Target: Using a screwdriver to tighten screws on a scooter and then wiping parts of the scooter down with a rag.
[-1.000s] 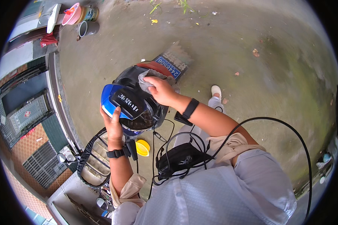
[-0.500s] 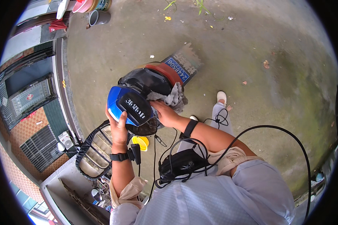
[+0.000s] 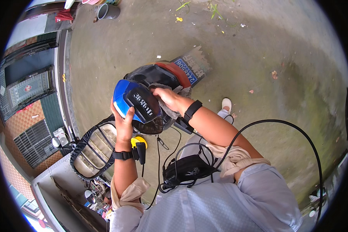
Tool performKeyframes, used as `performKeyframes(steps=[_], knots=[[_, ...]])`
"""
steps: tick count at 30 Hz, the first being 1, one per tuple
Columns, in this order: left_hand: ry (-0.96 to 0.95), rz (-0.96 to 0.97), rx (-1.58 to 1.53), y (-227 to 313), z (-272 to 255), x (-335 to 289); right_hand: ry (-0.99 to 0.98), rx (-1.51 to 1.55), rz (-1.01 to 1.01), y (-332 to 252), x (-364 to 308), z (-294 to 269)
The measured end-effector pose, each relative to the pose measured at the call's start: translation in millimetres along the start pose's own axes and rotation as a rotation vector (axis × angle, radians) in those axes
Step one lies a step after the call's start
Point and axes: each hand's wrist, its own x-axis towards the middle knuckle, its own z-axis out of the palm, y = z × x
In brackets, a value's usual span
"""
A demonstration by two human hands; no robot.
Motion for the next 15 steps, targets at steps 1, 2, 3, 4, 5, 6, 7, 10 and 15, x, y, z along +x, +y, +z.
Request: performKeyframes(steps=[1, 2, 3, 4, 5, 6, 7, 10, 15], knots=[[-0.002, -0.025, -0.026, 2.5, 0.2, -2.1, 0.037, -0.033, -0.027, 3.6, -4.7, 3.9], [0.008, -0.017, -0.044, -4.3, -5.5, -4.2, -0.057, 0.121, -0.069, -1.9, -23.4, 22.5], [0.009, 0.003, -0.068, -8.8, -6.1, 0.2, -0.147, 0.27, -0.122, -18.2, -40.4, 35.0], [0.006, -0.019, -0.085, -4.3, -4.7, -0.6, -0.16, 0.209, -0.1, -21.8, -40.9, 34.0], [0.007, -0.016, -0.087, -1.5, -2.8, -1.1, -0.161, 0.205, -0.101, -21.3, -47.6, 32.8], [0.008, -0.016, -0.1, 0.5, -0.9, -1.5, -0.074, 0.227, -0.093, -17.7, -58.2, 32.2], [0.009, -0.016, -0.113, 1.7, 0.7, -1.8, 0.013, 0.25, -0.085, -19.6, -66.6, 36.1], [0.004, -0.002, -0.122, 2.7, 2.1, -3.1, -0.093, 0.029, -0.168, -5.9, -45.8, 26.7], [0.008, 0.022, -0.089, -4.2, 0.8, 0.6, 0.117, -0.528, -0.221, -11.6, 10.4, 24.2]])
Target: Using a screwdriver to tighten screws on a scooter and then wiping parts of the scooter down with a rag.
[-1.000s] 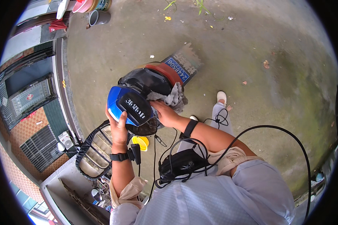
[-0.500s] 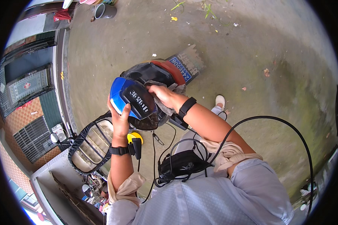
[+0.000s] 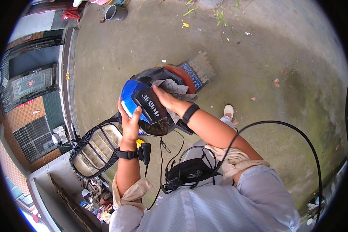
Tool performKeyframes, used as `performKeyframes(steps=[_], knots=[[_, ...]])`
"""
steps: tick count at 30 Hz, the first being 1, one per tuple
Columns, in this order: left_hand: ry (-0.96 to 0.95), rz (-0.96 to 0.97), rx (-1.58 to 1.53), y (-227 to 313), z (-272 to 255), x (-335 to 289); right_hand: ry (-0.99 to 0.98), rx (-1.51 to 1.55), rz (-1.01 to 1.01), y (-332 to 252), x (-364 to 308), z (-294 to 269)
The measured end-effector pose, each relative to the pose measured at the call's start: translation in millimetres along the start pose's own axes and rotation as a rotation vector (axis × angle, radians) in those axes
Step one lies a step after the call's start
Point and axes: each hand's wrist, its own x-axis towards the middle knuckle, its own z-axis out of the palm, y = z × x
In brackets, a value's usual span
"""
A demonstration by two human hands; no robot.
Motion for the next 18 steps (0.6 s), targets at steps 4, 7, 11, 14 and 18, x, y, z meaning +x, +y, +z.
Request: performKeyframes(steps=[4, 7, 11, 14, 18], knots=[[-0.02, -0.032, -0.037, 2.1, -3.7, -1.2, -0.119, 0.057, -0.015, 5.2, -0.9, 0.2], [-0.019, 0.015, -0.004, -4.9, -6.2, -2.7, 0.092, -0.004, -0.011, -4.4, -14.6, 10.6], [-0.019, 0.014, 0.008, -1.9, -2.7, 1.1, 0.143, -0.047, 0.028, -5.6, -49.9, 0.7], [0.012, -0.036, 0.018, -0.6, -2.8, -1.5, 0.256, -0.481, -0.204, 39.1, -54.7, -1.6], [0.017, 0.005, 0.031, -14.7, -10.1, -2.3, 0.092, -0.408, -0.072, 4.6, -80.1, -20.0]])
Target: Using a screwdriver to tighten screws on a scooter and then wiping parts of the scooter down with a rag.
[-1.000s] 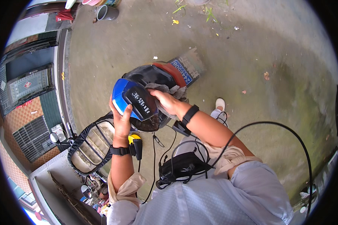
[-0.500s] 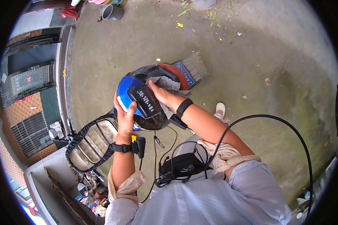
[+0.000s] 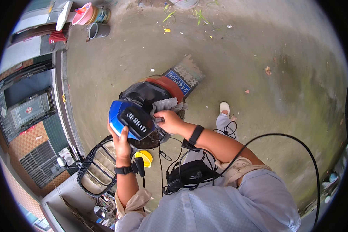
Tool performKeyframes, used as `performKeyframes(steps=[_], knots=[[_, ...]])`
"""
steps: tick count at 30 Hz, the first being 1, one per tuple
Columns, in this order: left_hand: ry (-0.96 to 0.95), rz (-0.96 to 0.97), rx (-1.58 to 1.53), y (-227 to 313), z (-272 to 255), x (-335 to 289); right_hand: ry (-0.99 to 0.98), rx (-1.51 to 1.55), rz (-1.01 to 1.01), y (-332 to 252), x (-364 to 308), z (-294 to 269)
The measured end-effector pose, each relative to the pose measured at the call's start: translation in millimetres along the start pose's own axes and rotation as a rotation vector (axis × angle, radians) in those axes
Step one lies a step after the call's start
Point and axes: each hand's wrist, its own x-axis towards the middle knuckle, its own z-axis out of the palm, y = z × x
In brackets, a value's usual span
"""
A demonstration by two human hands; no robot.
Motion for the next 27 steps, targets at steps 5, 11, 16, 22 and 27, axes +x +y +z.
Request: performKeyframes(steps=[5, 11, 16, 22, 27], knots=[[0.003, -0.015, -0.011, 2.6, -0.5, -3.6, 0.079, 0.753, -0.174, -22.1, -17.3, -101.1], [0.056, -0.059, 0.061, -3.9, -2.1, -6.8, 0.11, 0.956, -0.191, 9.1, 31.9, -125.5], [0.054, -0.048, 0.14, -2.1, -8.6, -11.3, 0.025, -0.336, -0.579, 59.3, 54.7, -74.8], [0.126, -0.214, -0.049, -1.5, -7.8, -16.7, 0.1, -0.612, -0.552, 34.3, 80.2, -101.2], [0.11, -0.214, -0.095, -0.3, -4.7, -12.8, -0.023, -0.692, -0.698, 28.5, 125.2, -102.5]])
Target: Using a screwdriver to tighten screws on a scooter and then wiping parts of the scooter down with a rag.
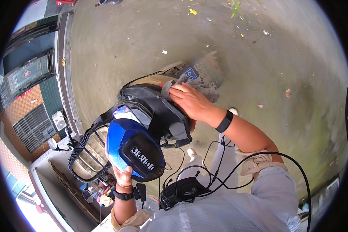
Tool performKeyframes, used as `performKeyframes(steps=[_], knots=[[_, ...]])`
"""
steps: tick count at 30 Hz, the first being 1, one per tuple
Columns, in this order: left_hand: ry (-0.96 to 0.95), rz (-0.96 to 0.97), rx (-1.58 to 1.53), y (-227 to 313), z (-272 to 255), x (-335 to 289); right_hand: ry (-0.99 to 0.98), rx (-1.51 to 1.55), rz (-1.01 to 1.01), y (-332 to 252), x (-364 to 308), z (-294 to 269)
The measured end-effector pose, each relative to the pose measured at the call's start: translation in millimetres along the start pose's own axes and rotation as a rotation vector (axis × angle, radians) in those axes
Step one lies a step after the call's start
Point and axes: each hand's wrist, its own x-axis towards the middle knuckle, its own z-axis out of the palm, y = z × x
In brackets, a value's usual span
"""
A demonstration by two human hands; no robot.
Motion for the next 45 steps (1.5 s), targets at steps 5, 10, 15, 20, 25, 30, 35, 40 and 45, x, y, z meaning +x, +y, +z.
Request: performKeyframes(steps=[5, 10, 15, 20, 25, 30, 35, 40, 45], knots=[[-0.028, 0.026, -0.053, 4.5, 6.7, 3.9, -0.117, 0.084, -0.112, 26.0, 65.6, 34.8], [-0.047, 0.065, -0.072, 17.1, 19.6, 14.6, -0.306, 0.119, -0.253, 49.0, 108.1, 67.3], [-0.134, 0.067, -0.085, 14.1, 11.4, 19.0, -0.311, 0.23, -0.192, 45.3, 73.4, 35.9], [-0.123, 0.077, -0.119, 14.0, 14.4, 17.2, -0.186, 0.154, -0.065, 14.0, -3.3, -8.4], [-0.116, 0.098, -0.127, 11.6, 14.2, 15.5, -0.225, 0.13, 0.073, -17.2, -35.0, -31.2], [-0.143, 0.139, -0.135, 13.2, 15.4, 15.1, -0.282, 0.033, 0.018, -10.4, -14.2, -34.7], [-0.17, 0.177, -0.179, 15.8, 17.2, 17.7, -0.431, 0.083, 0.018, 15.8, 24.5, -24.1], [-0.211, 0.179, -0.165, 16.5, 12.6, 19.9, -0.496, 0.128, -0.091, 34.2, 64.8, -1.0], [-0.212, 0.087, -0.178, 9.3, 7.9, 19.0, -0.871, 0.107, -0.153, 52.0, 131.0, 25.5]])
